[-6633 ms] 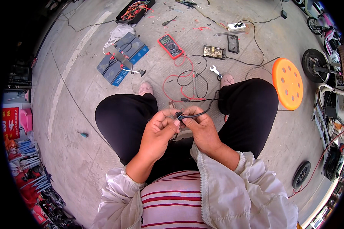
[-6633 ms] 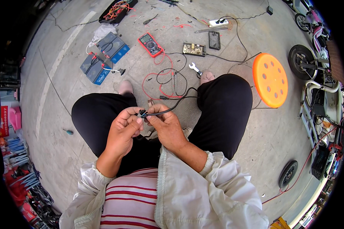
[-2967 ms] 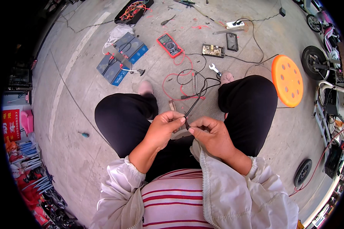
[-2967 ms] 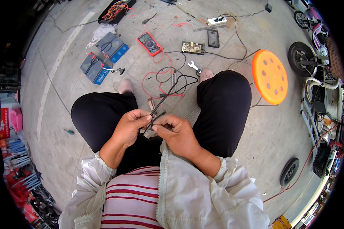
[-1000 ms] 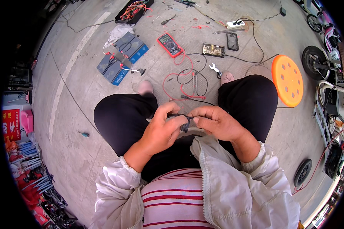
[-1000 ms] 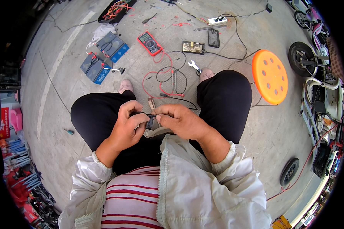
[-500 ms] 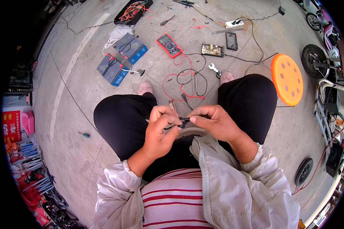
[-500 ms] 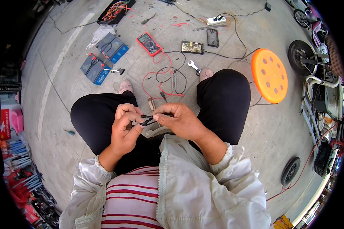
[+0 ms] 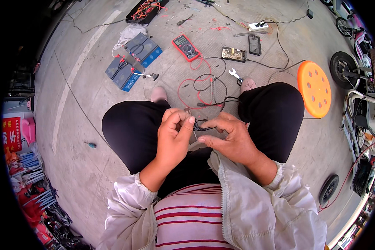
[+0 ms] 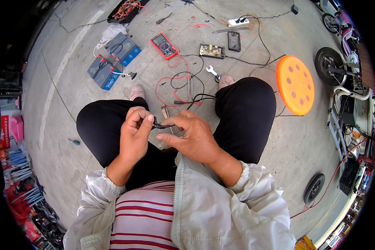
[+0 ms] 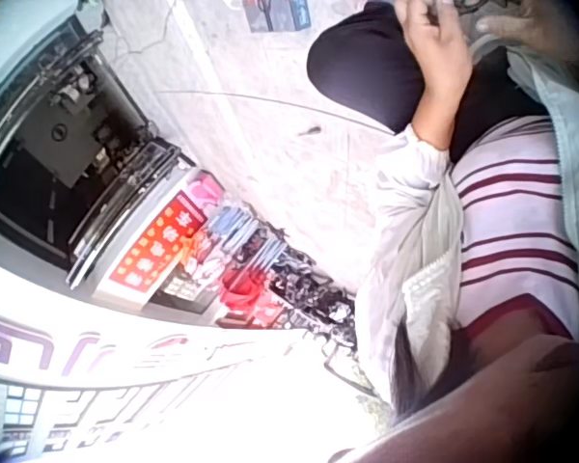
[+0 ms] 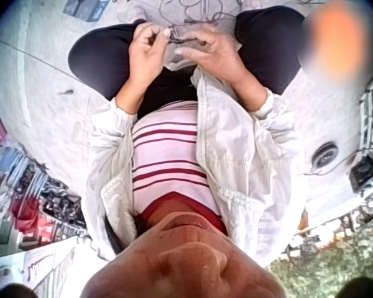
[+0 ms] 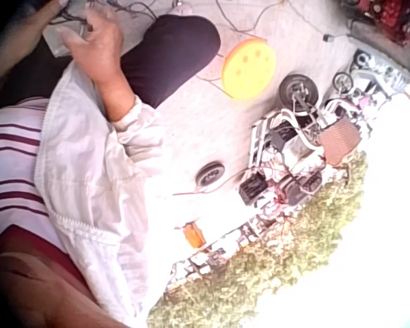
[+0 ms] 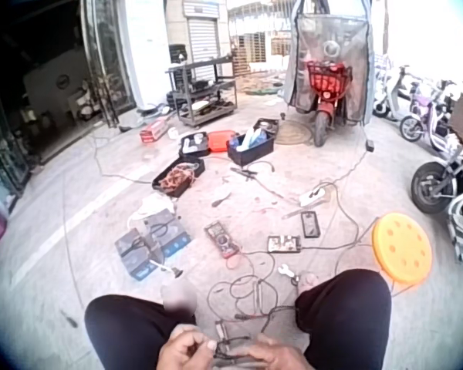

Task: The person sits on the floor and works on electrical components, stripping wires, twisting connections, and testing a circuit board with a multimeter. They handle wires, a circuit board, and a multimeter throughout the task.

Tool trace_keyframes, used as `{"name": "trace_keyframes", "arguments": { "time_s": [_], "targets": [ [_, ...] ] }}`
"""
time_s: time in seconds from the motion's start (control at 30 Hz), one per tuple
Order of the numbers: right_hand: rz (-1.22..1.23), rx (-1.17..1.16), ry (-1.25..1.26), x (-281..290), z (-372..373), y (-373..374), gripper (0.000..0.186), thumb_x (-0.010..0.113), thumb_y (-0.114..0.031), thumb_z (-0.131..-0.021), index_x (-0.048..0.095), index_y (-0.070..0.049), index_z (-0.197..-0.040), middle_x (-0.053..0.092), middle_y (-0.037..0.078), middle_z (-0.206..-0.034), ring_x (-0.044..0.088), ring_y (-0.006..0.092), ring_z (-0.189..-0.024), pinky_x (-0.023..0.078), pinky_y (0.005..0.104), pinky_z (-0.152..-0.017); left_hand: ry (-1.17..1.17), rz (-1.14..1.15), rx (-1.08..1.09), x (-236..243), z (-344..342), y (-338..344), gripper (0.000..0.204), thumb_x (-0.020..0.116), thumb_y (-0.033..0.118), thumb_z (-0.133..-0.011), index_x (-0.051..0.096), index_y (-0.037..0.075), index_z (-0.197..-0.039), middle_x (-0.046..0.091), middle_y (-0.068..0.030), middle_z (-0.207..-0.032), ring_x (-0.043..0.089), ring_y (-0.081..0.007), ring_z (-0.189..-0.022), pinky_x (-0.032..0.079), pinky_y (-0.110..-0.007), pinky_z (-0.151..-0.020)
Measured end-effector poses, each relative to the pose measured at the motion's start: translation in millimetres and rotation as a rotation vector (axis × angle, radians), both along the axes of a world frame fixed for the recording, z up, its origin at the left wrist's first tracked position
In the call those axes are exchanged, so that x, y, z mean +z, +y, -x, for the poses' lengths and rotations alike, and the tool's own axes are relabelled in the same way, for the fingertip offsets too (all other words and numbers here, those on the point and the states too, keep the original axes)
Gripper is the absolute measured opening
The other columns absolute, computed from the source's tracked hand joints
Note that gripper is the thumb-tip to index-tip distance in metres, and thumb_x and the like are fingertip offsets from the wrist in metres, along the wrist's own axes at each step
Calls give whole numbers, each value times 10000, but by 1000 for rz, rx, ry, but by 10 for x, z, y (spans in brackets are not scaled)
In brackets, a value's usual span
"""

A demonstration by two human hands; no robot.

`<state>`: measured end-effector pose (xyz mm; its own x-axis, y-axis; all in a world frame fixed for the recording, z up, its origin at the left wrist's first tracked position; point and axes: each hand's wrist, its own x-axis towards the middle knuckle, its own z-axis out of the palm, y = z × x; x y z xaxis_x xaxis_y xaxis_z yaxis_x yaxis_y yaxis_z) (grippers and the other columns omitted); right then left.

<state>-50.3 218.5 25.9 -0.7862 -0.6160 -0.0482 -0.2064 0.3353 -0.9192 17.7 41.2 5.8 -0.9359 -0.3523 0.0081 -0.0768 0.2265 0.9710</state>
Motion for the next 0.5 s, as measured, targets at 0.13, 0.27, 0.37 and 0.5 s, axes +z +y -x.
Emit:
{"name": "trace_keyframes", "arguments": {
  "time_s": [0.13,0.27,0.37,0.5],
  "targets": [
    [94,-16,80,-110,9,-25,173,764,-159,-800,712,-87,-948,528,78,-728,546,249,-732,419,373,-684,-195,-47,23,1,9,38,142,651,107,-945,612,1,-858,516,17,-890,426,-42,-703,376,-214,-625],
    [110,11,116,-242,-12,1,137,752,-152,-807,715,-86,-922,536,77,-732,547,256,-767,407,391,-738,-616,-205,-88,-17,131,-89,234,693,156,-905,633,-42,-795,572,-61,-834,538,-89,-655,431,-264,-600],
    [111,-17,20,-225,-32,-2,122,742,-151,-818,717,-82,-916,542,76,-736,545,258,-767,406,389,-744,-348,122,-18,-1,107,-98,224,666,173,-929,634,-41,-987,597,-106,-853,567,-149,-632,463,-295,-604],
    [86,-64,7,-180,-1,13,117,745,-140,-820,718,-72,-912,552,72,-739,543,242,-742,415,374,-707,33,157,20,90,58,-63,271,664,57,-912,628,1,-1174,570,-112,-978,598,-155,-682,489,-283,-622]
  ]
}}
